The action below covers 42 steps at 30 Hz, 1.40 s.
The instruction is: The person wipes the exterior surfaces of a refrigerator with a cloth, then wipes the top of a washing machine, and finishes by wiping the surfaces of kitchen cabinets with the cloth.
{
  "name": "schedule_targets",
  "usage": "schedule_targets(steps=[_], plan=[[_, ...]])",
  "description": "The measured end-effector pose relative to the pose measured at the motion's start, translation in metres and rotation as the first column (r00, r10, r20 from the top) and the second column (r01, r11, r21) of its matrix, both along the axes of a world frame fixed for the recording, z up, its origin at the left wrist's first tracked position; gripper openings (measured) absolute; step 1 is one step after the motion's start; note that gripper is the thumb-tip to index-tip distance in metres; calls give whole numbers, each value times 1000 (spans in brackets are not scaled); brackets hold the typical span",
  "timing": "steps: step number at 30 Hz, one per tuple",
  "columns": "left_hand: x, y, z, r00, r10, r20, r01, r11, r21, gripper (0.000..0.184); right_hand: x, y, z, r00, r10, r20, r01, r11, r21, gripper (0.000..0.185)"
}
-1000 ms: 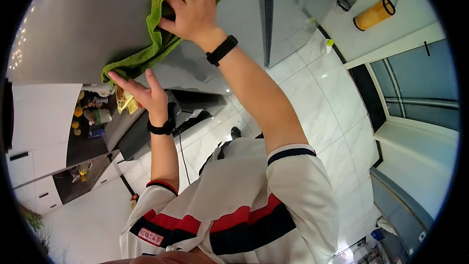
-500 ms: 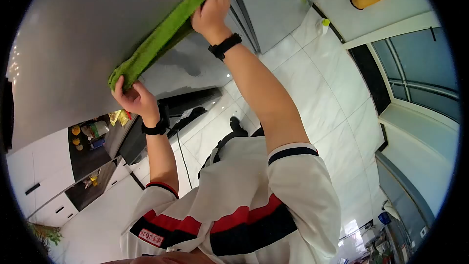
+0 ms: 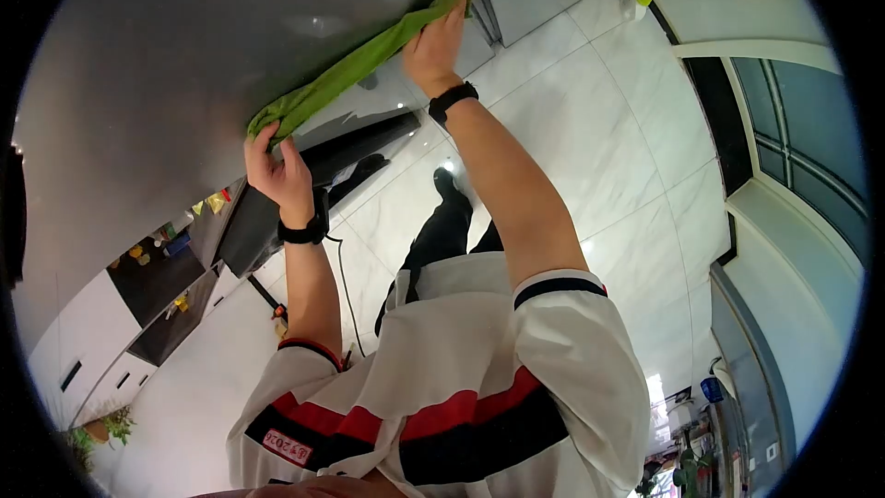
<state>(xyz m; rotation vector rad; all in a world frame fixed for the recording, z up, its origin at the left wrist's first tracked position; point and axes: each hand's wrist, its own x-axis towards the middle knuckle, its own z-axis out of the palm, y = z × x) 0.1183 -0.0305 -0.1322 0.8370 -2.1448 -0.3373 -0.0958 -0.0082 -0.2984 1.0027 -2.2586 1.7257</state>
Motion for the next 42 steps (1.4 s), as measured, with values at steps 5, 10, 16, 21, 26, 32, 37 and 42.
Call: schedule_targets(steps=[5, 10, 16, 21, 26, 32, 37, 42], plan=[[16, -1, -3, 995, 73, 67, -83, 983, 162, 17, 29, 5, -23, 995, -14, 98, 2, 993, 122, 66], [58, -8, -3, 994, 79, -76, -49, 942, 331, 11, 89, -7, -15, 901, 20, 434, -41, 998, 38, 65], [127, -17, 4, 985, 120, -124, -64, 921, 384, 12, 204, -32, -20, 830, 34, 556, -27, 999, -22, 67], [171, -22, 16, 973, 146, -181, -59, 909, 412, 11, 273, -36, -5, 794, 112, 598, -121, 992, -24, 65], [170, -30, 26, 932, 81, -353, 18, 964, 266, 14, 273, -34, 37, 936, 141, 324, -179, 980, 90, 55], [132, -33, 43, 879, 21, -477, 47, 990, 130, 17, 206, -30, 125, 991, 110, 76, -98, 985, -144, 57], [97, -25, 50, 883, 168, -438, -121, 983, 135, 19, 128, -35, 164, 990, -12, -144, -8, 991, -136, 71], [62, -18, 40, 911, 90, -403, -38, 990, 136, 18, 71, -30, 161, 977, 19, -214, -53, 987, -154, 71]])
